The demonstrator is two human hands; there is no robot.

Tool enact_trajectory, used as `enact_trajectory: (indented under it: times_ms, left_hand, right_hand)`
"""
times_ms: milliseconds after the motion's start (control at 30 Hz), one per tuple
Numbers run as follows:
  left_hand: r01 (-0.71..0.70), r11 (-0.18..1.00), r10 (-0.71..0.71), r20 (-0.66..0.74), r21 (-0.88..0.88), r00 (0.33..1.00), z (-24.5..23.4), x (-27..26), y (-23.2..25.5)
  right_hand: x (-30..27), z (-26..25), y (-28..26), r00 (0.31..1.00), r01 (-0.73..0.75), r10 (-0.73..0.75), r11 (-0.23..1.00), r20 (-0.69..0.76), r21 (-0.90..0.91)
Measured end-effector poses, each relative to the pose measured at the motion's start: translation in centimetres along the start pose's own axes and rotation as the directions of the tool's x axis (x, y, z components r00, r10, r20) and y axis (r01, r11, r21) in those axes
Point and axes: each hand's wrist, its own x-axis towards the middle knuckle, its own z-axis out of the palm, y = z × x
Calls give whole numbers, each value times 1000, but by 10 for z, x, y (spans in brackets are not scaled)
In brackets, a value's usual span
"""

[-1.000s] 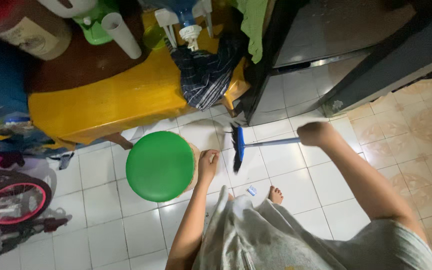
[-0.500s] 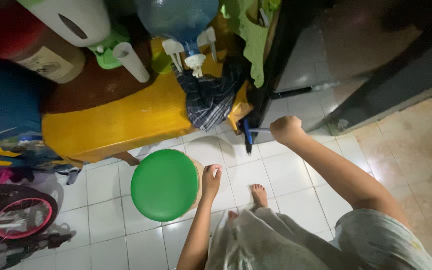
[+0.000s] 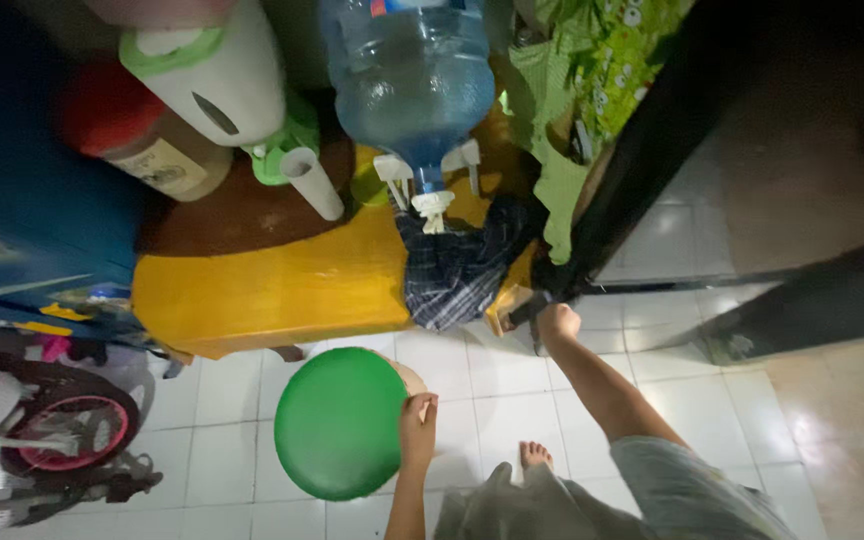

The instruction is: The person sweeps the tiled floor with a blue broom, moving around a green scooter and a pile of clothes. They briefly move a green stool to clean underneath it and wipe a yellow table with a cloth before continuing to sweep the floor.

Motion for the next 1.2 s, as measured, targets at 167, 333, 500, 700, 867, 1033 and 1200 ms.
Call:
enact_trajectory:
  times_ms: [167, 333, 500, 700, 867, 1033, 1200]
  left_hand:
    - [5, 1000, -4, -32, 29, 999, -2, 7, -14]
    - [-22, 1000, 23, -36, 10, 999, 2, 6, -18]
    - [-74, 997, 75, 15, -32, 997, 3, 3, -9]
    - [12, 994, -1, 101, -111, 995, -5, -4, 11]
    - [-157, 987, 160, 90, -33, 983, -16, -11, 20]
    - [-141, 990, 140, 128, -4, 982, -22, -15, 16]
    - [-84, 996, 82, 131, 10, 988, -32, -17, 18]
  right_hand:
    - [40, 9, -18, 995, 63, -60, 997, 78, -34]
    - [39, 11, -18, 958, 287, -278, 928, 70, -240]
    - [-21, 22, -5, 975, 195, -168, 958, 142, -208]
    - [-106, 60, 36, 909, 358, -289, 911, 302, -206]
    - [-146, 75, 58, 846, 497, -417, 842, 333, -209]
    - [-95, 16, 105, 845, 509, -439, 836, 305, -207]
    - [-80, -87, 93, 891, 409, -351, 896, 289, -173]
